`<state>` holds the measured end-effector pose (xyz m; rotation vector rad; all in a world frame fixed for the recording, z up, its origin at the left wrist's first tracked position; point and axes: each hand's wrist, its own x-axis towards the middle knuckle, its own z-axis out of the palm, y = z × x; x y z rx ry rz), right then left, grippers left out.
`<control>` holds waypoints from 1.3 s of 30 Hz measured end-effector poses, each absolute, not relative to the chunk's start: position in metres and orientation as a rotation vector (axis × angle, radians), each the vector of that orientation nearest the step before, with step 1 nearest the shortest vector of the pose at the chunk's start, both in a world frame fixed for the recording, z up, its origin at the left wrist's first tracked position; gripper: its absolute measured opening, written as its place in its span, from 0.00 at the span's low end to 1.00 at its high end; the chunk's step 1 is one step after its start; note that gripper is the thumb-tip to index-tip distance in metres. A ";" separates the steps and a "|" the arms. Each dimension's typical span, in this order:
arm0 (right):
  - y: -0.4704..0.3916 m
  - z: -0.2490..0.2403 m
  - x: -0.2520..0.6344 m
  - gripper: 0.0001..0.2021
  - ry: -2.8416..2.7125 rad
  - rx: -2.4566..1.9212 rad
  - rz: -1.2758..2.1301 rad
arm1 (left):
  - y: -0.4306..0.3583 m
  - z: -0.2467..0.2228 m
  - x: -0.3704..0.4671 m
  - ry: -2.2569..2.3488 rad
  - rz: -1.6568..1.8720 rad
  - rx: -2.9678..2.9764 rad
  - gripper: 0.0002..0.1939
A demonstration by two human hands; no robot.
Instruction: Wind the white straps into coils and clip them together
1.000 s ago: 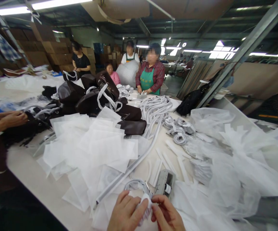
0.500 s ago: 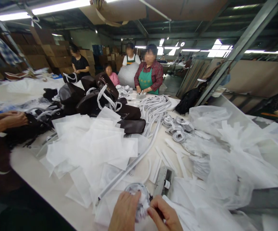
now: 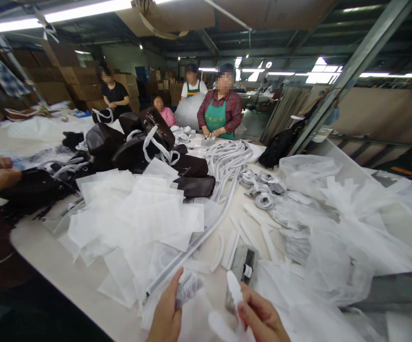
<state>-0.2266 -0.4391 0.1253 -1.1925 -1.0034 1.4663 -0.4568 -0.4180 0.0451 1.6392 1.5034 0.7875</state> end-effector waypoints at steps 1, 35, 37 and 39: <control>-0.433 0.120 -0.221 0.21 -0.985 -1.338 1.357 | -0.417 0.053 -0.456 1.422 0.748 1.423 0.33; -0.405 0.193 -0.228 0.16 -0.834 -0.712 2.274 | -0.348 0.183 -0.491 0.888 0.134 1.538 0.28; -0.406 0.196 -0.230 0.17 -0.845 -0.705 2.256 | -0.355 0.192 -0.493 1.110 0.280 1.685 0.22; -0.405 0.193 -0.235 0.18 -0.830 -0.743 2.232 | -0.366 0.197 -0.489 1.179 0.480 1.755 0.20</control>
